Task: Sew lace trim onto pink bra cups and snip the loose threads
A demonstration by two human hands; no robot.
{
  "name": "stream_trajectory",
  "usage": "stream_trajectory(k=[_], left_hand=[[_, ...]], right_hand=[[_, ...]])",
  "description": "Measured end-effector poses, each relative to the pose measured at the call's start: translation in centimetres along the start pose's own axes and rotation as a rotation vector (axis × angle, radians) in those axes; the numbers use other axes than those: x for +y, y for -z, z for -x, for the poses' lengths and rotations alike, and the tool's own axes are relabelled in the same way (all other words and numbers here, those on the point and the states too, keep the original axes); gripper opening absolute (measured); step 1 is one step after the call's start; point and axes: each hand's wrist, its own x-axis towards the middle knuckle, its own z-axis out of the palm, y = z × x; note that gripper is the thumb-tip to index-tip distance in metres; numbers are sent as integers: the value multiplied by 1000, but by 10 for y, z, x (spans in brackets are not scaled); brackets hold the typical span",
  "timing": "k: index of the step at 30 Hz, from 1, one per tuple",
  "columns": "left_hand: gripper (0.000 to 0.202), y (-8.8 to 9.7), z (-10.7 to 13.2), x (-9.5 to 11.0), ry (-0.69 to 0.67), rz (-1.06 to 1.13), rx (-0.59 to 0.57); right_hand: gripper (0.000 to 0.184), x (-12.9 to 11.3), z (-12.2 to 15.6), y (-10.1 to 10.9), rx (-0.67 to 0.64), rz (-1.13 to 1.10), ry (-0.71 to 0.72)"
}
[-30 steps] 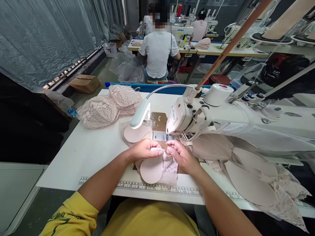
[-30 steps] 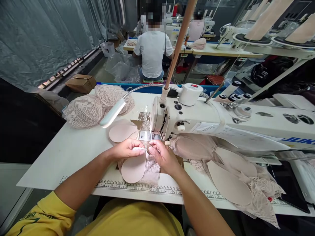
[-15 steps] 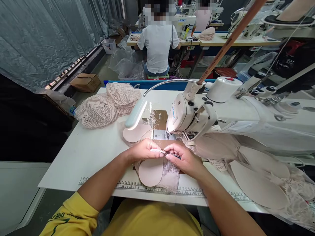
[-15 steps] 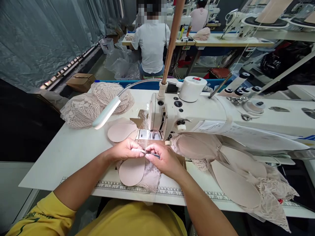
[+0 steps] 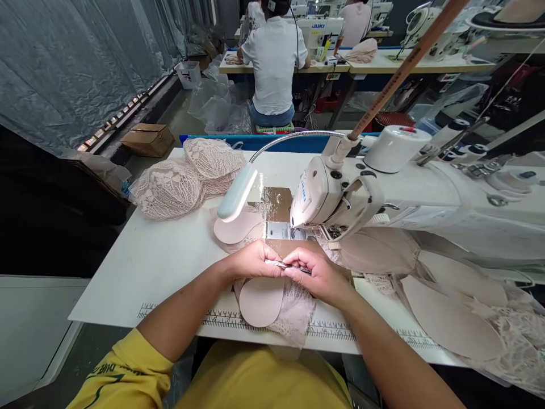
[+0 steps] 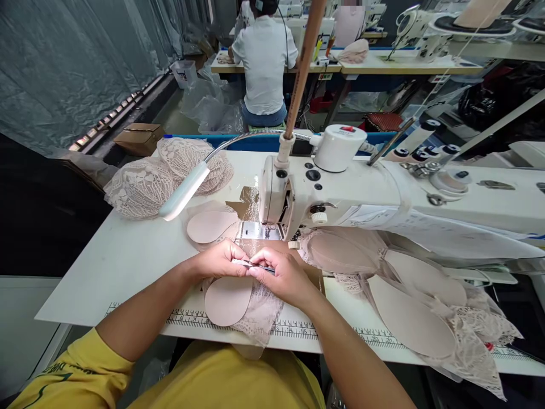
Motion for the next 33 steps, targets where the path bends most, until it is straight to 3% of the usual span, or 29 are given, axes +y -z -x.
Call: stream_trajectory(k=[6, 10, 14, 19, 24, 28, 33], left_hand=[[39, -3, -4, -5, -13, -39, -4], [24, 6, 0, -2, -53, -162, -49], [34, 30, 14, 3, 29, -280, -110], [38, 44, 24, 4, 10, -322, 0], [44, 33, 17, 0, -79, -380, 55], [46, 22, 15, 0, -129, -387, 88], [37, 21, 35, 14, -126, -394, 325]], right_hand=[[16, 0, -5, -8, 130, -54, -52], [37, 5, -7, -10, 22, -134, -96], [18, 8, -4, 0, -27, -2, -141], [18, 8, 0, 11, -127, 10, -151], [23, 6, -7, -2, 7, 0, -87], [17, 5, -11, -12, 23, 61, -70], [19, 6, -7, -8, 21, 0, -45]])
